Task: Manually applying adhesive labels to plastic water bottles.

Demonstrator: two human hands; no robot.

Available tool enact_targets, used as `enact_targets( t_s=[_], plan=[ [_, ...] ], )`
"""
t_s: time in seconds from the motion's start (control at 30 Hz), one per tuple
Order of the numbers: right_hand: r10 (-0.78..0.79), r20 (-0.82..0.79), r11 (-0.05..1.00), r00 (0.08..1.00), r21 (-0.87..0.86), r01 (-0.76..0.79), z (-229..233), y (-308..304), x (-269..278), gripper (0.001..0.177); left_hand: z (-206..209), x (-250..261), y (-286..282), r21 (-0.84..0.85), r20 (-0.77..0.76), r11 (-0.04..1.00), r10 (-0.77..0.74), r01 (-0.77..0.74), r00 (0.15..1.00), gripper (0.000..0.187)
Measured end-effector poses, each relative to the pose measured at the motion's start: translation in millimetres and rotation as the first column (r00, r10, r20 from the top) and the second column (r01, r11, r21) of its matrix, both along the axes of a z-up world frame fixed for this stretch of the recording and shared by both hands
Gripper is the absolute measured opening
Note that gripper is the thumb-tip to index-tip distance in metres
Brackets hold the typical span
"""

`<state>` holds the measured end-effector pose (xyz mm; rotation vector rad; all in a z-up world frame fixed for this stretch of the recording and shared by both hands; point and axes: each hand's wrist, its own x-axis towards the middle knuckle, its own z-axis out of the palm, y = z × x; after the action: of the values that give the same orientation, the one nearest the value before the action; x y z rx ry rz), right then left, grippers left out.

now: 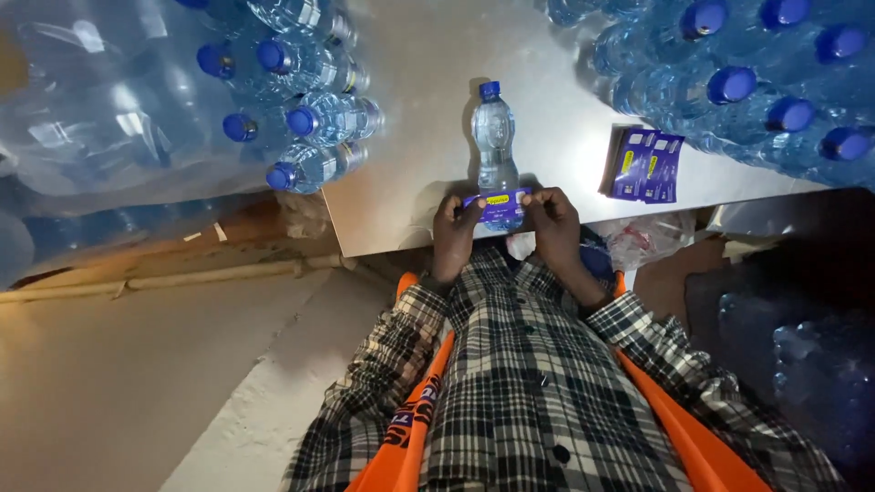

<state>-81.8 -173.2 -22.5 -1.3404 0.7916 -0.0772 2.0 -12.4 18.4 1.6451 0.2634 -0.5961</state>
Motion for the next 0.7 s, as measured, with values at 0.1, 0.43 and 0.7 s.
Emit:
enact_targets(
  t_s=[0.1,0.43,0.7],
  plan=[
    [0.003,-0.004,1.000,1.000,-0.011,-0.003,-5,-1,2,0.019,-7,-2,0,-0.059,0.022,0.998,0.009,-0.008,1.000,0.035],
    [-0.026,-0.041,1.000,0.999,-0.011,0.026,-16,5,2,0.023,-16,1,2,-0.008,0.060,0.998,-0.059,0.060,0.996,0.036],
    [0.125,-0.164,0.990,0.979,0.089,-0.112,29,10,27,0.050,-39,-5,1,-0.067,-0.044,0.997,0.045,-0.048,0.998,0.037]
  ],
)
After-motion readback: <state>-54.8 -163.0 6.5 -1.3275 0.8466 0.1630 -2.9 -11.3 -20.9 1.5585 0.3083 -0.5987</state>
